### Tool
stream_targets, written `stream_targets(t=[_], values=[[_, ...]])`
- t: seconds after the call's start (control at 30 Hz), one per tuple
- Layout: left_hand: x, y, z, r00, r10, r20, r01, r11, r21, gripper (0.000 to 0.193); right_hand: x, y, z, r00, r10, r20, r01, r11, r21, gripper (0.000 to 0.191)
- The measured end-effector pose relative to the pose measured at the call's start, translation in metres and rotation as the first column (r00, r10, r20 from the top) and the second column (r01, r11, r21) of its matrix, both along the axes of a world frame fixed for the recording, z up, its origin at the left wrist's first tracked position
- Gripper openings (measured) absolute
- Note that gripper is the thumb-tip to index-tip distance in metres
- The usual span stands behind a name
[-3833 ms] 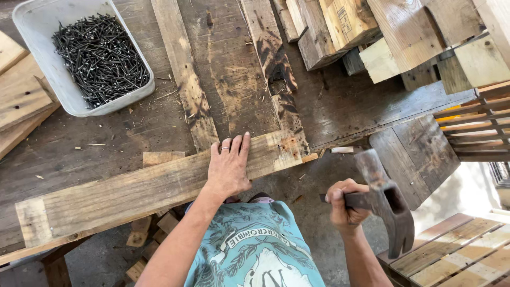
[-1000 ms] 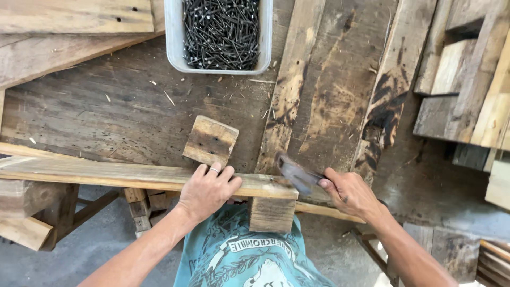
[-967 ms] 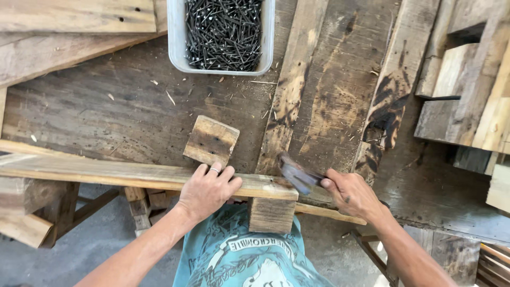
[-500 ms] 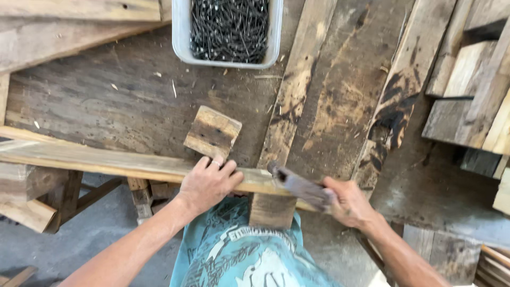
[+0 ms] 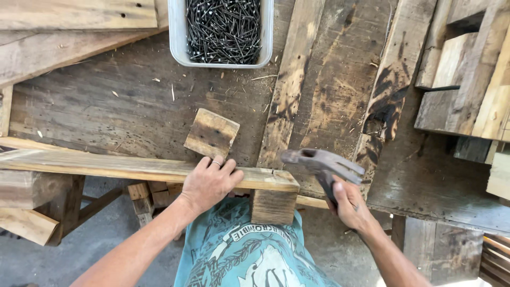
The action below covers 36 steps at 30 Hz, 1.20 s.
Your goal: The person hammers nails into wooden pallet planks on a workbench, positioning nails from a bin and driving them into the boards. They reposition planks and wood blocks on the bench between nails and continue hammering along the boards.
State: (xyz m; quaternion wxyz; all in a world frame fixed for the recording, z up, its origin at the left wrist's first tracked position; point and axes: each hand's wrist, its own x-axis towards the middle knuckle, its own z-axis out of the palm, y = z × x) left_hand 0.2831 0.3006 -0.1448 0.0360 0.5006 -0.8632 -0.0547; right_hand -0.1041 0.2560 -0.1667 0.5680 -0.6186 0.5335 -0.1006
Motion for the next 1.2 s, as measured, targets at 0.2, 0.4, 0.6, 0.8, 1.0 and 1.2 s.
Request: stream_targets(t=[0.2,0.4,0.6,0.8,1.0,1.2], values=[[0.016,0.014,0.007,0.99,0.056,0.13,-0.061,0.998,0.034,0.068,0.002,0.047,-0.016,0.982,-0.171,0.079,0.169,0.985,0.027,0.062],[0.141,0.04,0.024,0.86,0.294,0.418,-0.426,0.864,0.268,0.103,0.027,0.077,-0.022,0.973,-0.21,-0.098,0.209,0.978,-0.027,0.055],[0.156,0.059,0.014,0.947,0.177,0.267,-0.216,0.968,0.125,0.062,0.06,0.083,-0.012,0.913,-0.396,0.1,0.395,0.918,0.024,0.053],[0.082,0.087,0.031,0.952,0.305,0.037,-0.273,0.896,-0.351,0.04,0.01,0.093,0.023,0.853,-0.484,0.197,0.505,0.86,-0.07,0.051],[0.023,0.059,-0.02,0.982,0.151,-0.112,-0.184,0.888,-0.421,0.042,-0.024,0.105,0.013,0.759,-0.641,0.113,0.65,0.735,-0.196,0.048],[0.017,0.066,-0.029,0.987,0.015,-0.159,-0.058,0.961,-0.27,0.046,-0.027,0.127,-0.01,0.601,-0.798,0.052,0.794,0.589,-0.149,0.042]])
